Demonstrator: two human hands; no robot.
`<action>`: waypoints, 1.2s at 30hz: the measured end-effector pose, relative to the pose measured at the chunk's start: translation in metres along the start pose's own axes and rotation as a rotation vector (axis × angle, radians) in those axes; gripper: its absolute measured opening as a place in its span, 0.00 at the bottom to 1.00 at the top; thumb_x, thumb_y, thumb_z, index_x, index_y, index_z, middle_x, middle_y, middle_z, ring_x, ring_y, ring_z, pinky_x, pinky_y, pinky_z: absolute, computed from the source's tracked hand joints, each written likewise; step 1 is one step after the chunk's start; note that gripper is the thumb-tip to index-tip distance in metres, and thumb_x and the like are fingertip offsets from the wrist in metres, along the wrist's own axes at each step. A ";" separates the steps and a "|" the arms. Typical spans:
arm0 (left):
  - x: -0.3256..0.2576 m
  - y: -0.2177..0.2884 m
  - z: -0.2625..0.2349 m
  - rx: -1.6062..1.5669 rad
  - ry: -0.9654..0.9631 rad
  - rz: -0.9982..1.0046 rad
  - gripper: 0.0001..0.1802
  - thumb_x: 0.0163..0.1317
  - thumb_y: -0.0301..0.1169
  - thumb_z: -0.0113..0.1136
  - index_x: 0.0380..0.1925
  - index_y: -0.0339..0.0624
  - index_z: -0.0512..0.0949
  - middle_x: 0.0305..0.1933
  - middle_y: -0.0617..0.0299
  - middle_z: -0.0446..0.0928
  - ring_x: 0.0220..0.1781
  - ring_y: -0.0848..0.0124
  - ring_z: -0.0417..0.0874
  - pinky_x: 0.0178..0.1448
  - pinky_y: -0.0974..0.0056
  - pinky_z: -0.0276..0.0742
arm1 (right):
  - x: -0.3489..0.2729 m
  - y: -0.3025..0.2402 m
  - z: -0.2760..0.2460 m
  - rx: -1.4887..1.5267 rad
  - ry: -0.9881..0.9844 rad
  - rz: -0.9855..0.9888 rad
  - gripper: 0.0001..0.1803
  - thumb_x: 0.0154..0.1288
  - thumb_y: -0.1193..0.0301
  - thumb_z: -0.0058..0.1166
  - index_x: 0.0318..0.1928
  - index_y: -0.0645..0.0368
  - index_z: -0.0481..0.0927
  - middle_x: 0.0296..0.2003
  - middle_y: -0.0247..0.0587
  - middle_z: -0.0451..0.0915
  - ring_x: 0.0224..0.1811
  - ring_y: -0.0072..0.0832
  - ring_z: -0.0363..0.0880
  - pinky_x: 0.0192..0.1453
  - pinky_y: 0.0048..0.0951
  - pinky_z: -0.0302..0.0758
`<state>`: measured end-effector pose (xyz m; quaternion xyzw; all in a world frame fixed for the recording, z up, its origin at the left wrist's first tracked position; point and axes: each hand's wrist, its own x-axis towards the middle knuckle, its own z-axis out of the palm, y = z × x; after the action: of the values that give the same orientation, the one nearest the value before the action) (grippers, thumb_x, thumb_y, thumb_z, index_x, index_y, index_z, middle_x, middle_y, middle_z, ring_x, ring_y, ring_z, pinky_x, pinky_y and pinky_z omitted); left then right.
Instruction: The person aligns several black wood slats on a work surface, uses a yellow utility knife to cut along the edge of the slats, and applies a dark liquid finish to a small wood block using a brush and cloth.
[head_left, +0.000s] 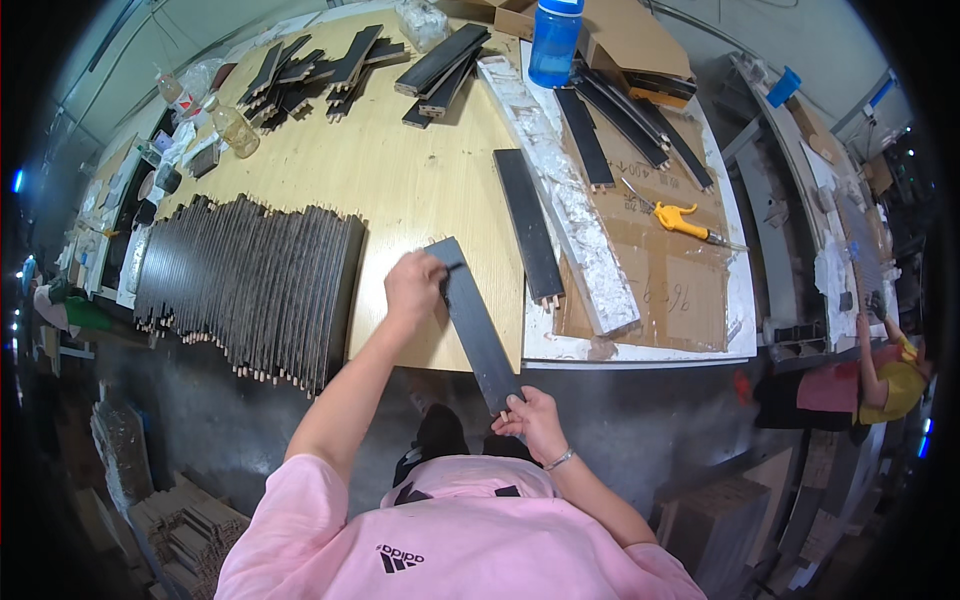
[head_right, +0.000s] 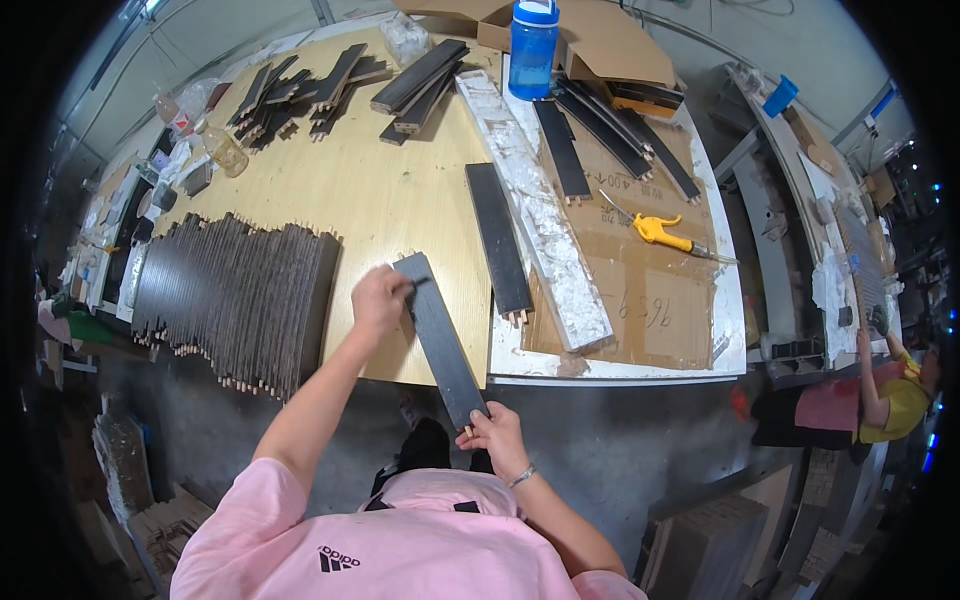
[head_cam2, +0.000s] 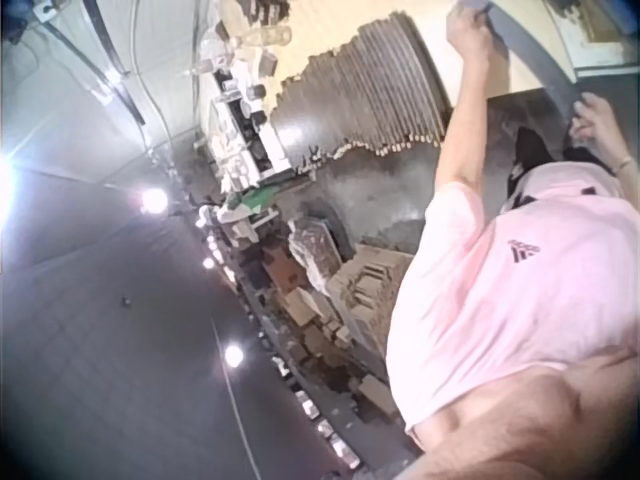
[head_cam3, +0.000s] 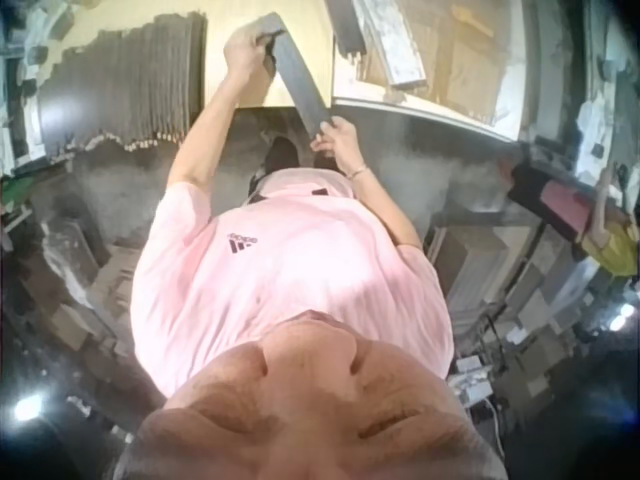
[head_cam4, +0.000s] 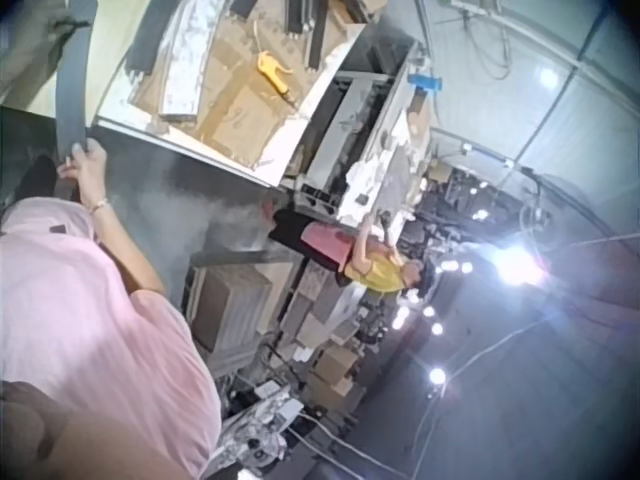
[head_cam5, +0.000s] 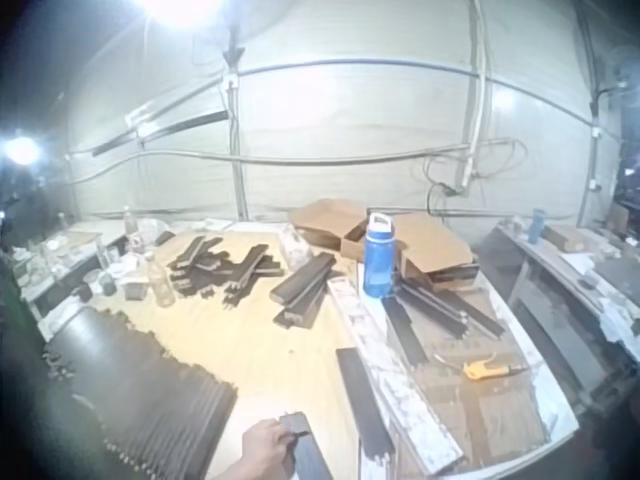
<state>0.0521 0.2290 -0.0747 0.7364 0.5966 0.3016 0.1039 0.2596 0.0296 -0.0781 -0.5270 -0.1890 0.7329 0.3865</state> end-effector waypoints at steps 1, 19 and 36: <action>-0.017 0.011 -0.001 -0.009 -0.017 0.018 0.02 0.48 0.25 0.64 0.24 0.44 0.81 0.28 0.59 0.76 0.37 0.58 0.80 0.40 0.56 0.77 | 0.000 0.000 -0.001 0.016 -0.007 0.004 0.10 0.72 0.71 0.46 0.40 0.69 0.73 0.32 0.48 0.80 0.26 0.32 0.83 0.29 0.27 0.82; -0.100 0.070 -0.002 -0.075 -0.076 0.275 0.03 0.45 0.25 0.60 0.21 0.46 0.80 0.24 0.58 0.71 0.29 0.59 0.77 0.30 0.56 0.74 | -0.004 -0.011 -0.016 0.193 -0.172 -0.030 0.19 0.56 0.84 0.42 0.50 0.72 0.73 0.42 0.52 0.81 0.44 0.37 0.84 0.50 0.34 0.82; -0.146 0.103 -0.012 -0.173 -0.281 0.346 0.06 0.46 0.24 0.63 0.27 0.46 0.82 0.29 0.58 0.74 0.33 0.61 0.78 0.34 0.58 0.76 | 0.107 -0.107 0.017 -1.092 -0.010 -0.510 0.12 0.55 0.71 0.61 0.37 0.67 0.81 0.28 0.51 0.83 0.32 0.38 0.84 0.39 0.31 0.77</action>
<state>0.1138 0.0614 -0.0589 0.8507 0.4132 0.2596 0.1954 0.2678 0.1808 -0.0655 -0.5839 -0.6603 0.4166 0.2226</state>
